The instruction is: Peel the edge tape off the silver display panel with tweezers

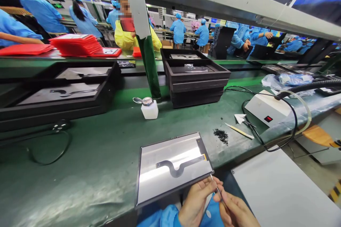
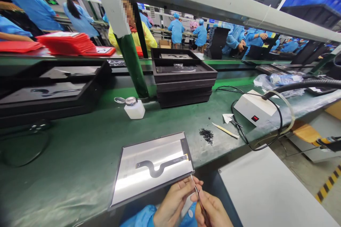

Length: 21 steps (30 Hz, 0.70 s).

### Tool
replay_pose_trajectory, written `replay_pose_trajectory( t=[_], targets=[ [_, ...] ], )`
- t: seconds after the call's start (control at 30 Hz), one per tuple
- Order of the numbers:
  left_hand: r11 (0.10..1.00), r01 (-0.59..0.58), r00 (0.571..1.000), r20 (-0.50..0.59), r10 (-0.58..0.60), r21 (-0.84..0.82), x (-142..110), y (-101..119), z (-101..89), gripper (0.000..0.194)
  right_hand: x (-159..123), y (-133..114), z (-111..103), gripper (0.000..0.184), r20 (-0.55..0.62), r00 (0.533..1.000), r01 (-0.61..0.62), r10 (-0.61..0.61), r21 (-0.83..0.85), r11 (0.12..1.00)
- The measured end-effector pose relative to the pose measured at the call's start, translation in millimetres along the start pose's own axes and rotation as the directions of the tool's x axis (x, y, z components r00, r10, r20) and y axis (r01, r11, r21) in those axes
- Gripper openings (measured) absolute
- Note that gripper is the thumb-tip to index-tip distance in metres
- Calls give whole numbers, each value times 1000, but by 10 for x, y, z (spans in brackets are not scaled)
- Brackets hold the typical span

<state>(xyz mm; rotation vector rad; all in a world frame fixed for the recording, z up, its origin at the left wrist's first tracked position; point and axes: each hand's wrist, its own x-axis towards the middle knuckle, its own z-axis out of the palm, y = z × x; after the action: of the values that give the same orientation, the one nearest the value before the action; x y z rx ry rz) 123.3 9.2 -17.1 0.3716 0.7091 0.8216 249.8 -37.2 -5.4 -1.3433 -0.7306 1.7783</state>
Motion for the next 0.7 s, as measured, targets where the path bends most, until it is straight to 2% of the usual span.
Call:
replay_pose_trajectory(
  t=[0.17,0.4,0.6,0.7],
  targets=[
    [1000,-22,999,-43,22,-6,52,-84,-22,44,-59,9,68,57,-136,986,94,-96,-22,995],
    [1000,5,999,41,-5,11,-22,1,-32,51,6,35,5,61,-1,1000,-7,8,39,999],
    [1000,-22,999,-28,22,-13,50,-75,-17,44,-15,111,-14,54,-86,986,138,-143,-64,988],
    [1000,-20,1000,-17,20,-13,18,-50,-23,47,39,169,-73,56,-49,995,85,-86,-21,996]
  ],
)
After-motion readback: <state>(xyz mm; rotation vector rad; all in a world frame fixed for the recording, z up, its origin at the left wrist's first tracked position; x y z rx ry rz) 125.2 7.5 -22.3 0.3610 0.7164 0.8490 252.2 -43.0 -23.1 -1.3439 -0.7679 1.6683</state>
